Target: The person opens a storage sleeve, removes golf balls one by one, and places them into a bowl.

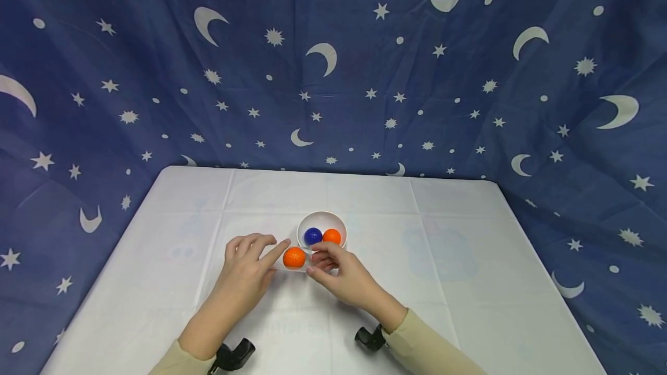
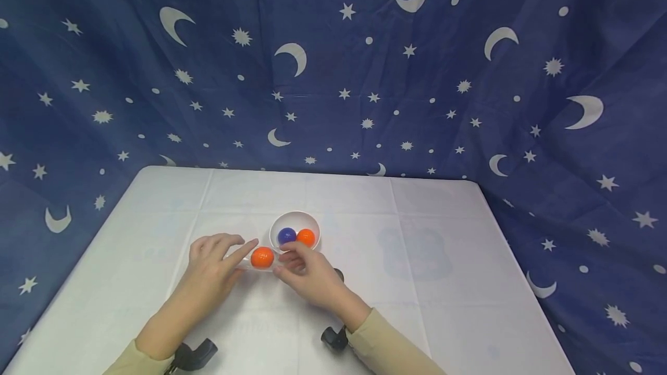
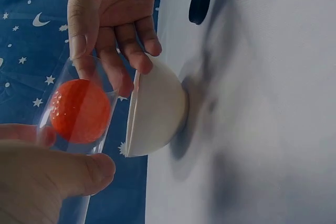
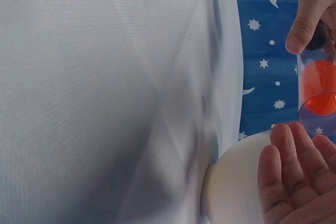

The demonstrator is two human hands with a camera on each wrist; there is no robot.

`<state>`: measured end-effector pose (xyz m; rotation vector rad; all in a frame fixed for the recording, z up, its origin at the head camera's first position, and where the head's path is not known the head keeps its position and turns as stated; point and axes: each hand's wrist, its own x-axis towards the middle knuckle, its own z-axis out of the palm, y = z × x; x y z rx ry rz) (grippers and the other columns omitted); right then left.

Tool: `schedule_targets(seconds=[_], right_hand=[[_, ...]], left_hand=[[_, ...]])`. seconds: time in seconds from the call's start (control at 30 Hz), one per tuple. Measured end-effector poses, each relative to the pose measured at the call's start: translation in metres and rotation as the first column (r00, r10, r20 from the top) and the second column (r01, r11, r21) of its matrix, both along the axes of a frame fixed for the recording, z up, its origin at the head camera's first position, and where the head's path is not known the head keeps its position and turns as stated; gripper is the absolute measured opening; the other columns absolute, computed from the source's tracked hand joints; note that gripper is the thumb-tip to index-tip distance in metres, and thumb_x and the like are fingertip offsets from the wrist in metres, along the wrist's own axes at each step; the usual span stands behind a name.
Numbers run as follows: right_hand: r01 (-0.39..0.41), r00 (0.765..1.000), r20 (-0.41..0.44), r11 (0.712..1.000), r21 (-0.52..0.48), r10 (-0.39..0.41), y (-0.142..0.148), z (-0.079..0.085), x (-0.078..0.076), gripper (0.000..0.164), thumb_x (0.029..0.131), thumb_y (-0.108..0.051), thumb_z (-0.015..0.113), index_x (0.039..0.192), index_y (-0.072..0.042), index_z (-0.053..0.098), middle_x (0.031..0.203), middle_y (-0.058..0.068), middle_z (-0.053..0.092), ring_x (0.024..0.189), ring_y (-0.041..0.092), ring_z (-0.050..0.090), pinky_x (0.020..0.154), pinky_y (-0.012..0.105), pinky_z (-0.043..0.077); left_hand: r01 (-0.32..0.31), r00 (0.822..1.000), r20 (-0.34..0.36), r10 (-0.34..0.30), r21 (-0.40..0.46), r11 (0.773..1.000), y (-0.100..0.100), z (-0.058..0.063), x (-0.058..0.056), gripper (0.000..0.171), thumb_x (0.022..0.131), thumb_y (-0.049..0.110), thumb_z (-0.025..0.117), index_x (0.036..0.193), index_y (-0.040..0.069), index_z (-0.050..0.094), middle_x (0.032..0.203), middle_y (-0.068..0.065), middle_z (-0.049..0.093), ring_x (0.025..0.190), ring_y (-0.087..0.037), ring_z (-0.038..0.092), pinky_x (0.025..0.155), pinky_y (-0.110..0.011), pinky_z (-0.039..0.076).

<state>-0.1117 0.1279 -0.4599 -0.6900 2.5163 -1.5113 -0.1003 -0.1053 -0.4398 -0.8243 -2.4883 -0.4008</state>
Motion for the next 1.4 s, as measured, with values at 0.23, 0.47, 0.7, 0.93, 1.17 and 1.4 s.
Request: schedule_targets(seconds=[0.23, 0.47, 0.7, 0.93, 1.17, 1.4], right_hand=[[0.008, 1.000, 0.000, 1.000, 0.010, -0.008, -0.002, -0.001, 0.001, 0.043, 0.082, -0.042, 0.060, 0.120, -0.026, 0.049, 0.099, -0.008, 0.059, 0.081, 0.006, 0.058, 0.075, 0.026, 0.047], [0.024, 1.000, 0.009, 1.000, -0.013, -0.024, -0.002, -0.001, 0.001, 0.043, 0.080, -0.040, 0.062, 0.119, -0.027, 0.049, 0.097, -0.010, 0.059, 0.079, 0.008, 0.059, 0.073, 0.025, 0.048], [0.037, 0.999, 0.013, 0.998, -0.040, -0.037, -0.001, -0.004, 0.000, 0.043, 0.078, -0.043, 0.063, 0.116, -0.026, 0.051, 0.097, -0.008, 0.060, 0.079, 0.008, 0.059, 0.074, 0.026, 0.048], [0.071, 0.997, 0.024, 0.997, -0.043, -0.070, 0.001, 0.001, 0.001, 0.042, 0.076, -0.042, 0.065, 0.113, -0.025, 0.052, 0.095, -0.008, 0.059, 0.079, 0.010, 0.058, 0.074, 0.028, 0.048], [0.088, 0.996, 0.012, 0.995, -0.041, -0.087, 0.006, 0.006, -0.001, 0.041, 0.077, -0.040, 0.065, 0.112, -0.023, 0.052, 0.093, -0.007, 0.060, 0.080, 0.011, 0.057, 0.074, 0.030, 0.048], [0.110, 0.992, -0.055, 0.992, -0.058, -0.113, 0.013, 0.005, -0.009, 0.043, 0.078, -0.037, 0.066, 0.114, -0.020, 0.051, 0.097, -0.007, 0.058, 0.079, 0.010, 0.057, 0.073, 0.028, 0.048]], left_hand=[[-0.016, 1.000, -0.015, 0.015, -0.028, 0.999, 0.000, 0.004, 0.001, 0.062, 0.063, 0.011, 0.078, 0.121, 0.020, 0.057, 0.109, -0.004, 0.052, 0.104, -0.029, 0.042, 0.086, -0.048, 0.026], [-0.021, 1.000, 0.007, 0.021, -0.030, 0.999, 0.000, 0.006, 0.001, 0.061, 0.065, 0.012, 0.077, 0.122, 0.020, 0.056, 0.110, -0.004, 0.051, 0.104, -0.028, 0.042, 0.087, -0.048, 0.025], [-0.011, 1.000, 0.010, 0.011, -0.006, 1.000, -0.001, 0.005, 0.001, 0.061, 0.065, 0.012, 0.077, 0.122, 0.021, 0.056, 0.110, -0.004, 0.051, 0.104, -0.028, 0.043, 0.088, -0.048, 0.025], [0.001, 1.000, 0.018, -0.002, 0.021, 1.000, -0.002, 0.004, 0.001, 0.060, 0.067, 0.015, 0.076, 0.123, 0.020, 0.055, 0.110, -0.005, 0.050, 0.103, -0.028, 0.043, 0.088, -0.048, 0.024], [-0.007, 0.999, 0.043, 0.005, 0.027, 1.000, -0.004, 0.001, 0.001, 0.059, 0.068, 0.019, 0.075, 0.124, 0.019, 0.054, 0.109, -0.006, 0.050, 0.103, -0.029, 0.041, 0.088, -0.049, 0.024], [0.001, 0.999, 0.049, -0.004, 0.058, 0.998, -0.007, 0.000, 0.001, 0.059, 0.068, 0.019, 0.075, 0.124, 0.018, 0.054, 0.108, -0.006, 0.049, 0.103, -0.029, 0.041, 0.087, -0.049, 0.024]])
